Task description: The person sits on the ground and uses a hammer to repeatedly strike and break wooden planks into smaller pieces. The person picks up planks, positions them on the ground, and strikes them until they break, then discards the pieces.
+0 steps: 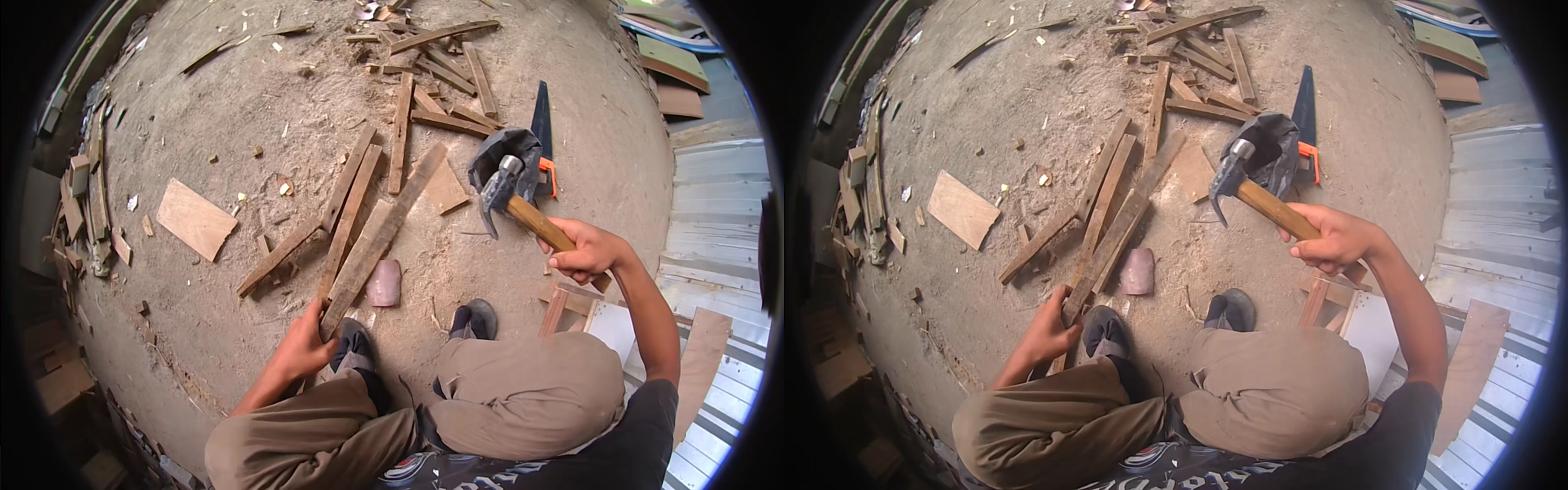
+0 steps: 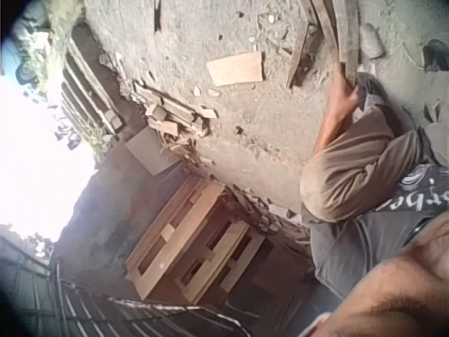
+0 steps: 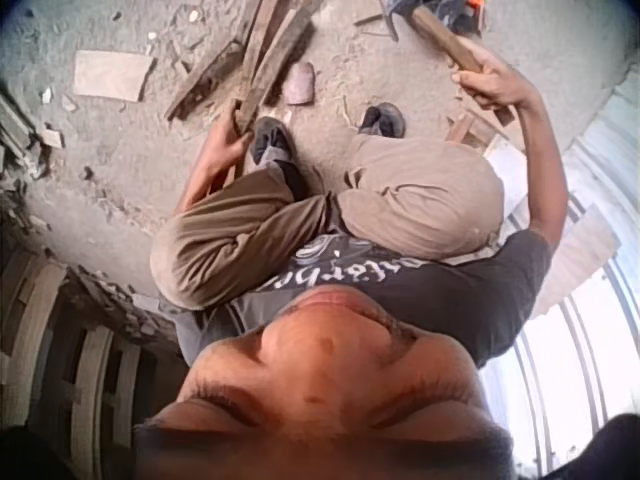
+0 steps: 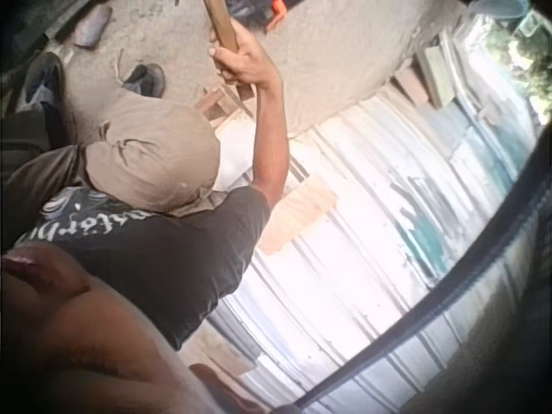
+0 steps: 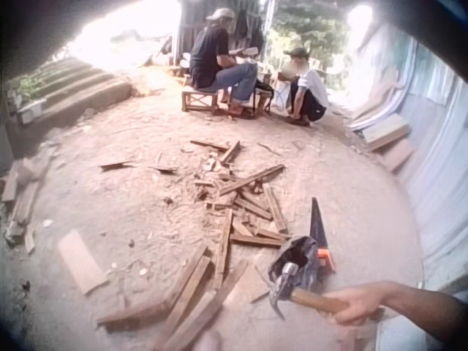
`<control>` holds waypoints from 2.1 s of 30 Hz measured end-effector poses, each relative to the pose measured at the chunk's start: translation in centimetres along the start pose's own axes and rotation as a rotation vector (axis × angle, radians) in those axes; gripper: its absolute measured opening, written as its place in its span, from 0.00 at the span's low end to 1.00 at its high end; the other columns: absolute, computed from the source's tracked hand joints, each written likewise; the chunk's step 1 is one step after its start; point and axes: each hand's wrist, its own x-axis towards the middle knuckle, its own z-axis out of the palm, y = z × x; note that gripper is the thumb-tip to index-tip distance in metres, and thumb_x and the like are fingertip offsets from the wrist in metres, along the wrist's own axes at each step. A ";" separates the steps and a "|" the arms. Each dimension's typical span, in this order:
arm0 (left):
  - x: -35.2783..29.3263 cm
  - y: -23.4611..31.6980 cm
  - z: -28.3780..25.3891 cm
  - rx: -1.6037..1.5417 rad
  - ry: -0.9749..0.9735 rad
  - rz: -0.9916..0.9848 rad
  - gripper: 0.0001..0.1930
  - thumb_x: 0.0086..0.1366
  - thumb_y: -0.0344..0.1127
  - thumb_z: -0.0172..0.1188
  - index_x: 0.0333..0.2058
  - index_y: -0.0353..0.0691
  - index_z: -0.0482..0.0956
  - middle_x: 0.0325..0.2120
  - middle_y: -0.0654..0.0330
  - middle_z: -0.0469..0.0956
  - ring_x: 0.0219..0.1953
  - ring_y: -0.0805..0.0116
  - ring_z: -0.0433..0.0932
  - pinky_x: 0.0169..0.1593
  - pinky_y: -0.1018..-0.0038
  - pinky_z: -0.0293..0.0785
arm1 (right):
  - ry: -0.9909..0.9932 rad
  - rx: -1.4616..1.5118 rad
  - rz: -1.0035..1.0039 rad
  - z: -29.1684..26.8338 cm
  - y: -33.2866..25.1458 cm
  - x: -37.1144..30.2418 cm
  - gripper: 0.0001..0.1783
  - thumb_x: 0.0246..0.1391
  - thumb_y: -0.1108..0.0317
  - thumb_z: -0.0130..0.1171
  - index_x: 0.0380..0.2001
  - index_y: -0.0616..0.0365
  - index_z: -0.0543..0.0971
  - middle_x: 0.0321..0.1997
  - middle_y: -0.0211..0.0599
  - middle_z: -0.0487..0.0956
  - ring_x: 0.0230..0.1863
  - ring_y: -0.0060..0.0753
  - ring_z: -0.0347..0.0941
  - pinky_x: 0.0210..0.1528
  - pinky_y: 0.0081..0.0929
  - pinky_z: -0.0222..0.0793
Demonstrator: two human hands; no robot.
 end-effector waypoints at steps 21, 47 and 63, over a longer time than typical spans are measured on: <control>9.7 -1.3 7.5 0.280 0.271 0.562 0.10 0.61 0.31 0.63 0.40 0.36 0.81 0.34 0.53 0.81 0.43 0.54 0.78 0.51 0.61 0.69 | -0.209 0.122 0.006 8.7 4.6 12.6 0.14 0.58 0.73 0.49 0.47 0.55 0.64 0.22 0.24 0.65 0.13 0.14 0.57 0.12 0.18 0.55; 20.4 3.1 0.1 0.259 0.457 0.526 0.28 0.66 0.44 0.60 0.57 0.29 0.69 0.54 0.43 0.72 0.57 0.46 0.70 0.60 0.55 0.66 | 0.342 -0.013 -0.304 17.6 11.5 15.9 0.14 0.58 0.68 0.52 0.46 0.60 0.68 0.19 0.33 0.70 0.13 0.25 0.66 0.15 0.28 0.63; 14.1 -6.6 2.4 0.165 0.646 0.226 0.20 0.53 0.26 0.65 0.44 0.31 0.69 0.40 0.46 0.73 0.44 0.45 0.76 0.48 0.59 0.73 | 0.626 0.209 -0.492 17.9 6.7 16.0 0.11 0.59 0.69 0.56 0.44 0.61 0.71 0.25 0.33 0.73 0.25 0.20 0.69 0.28 0.27 0.65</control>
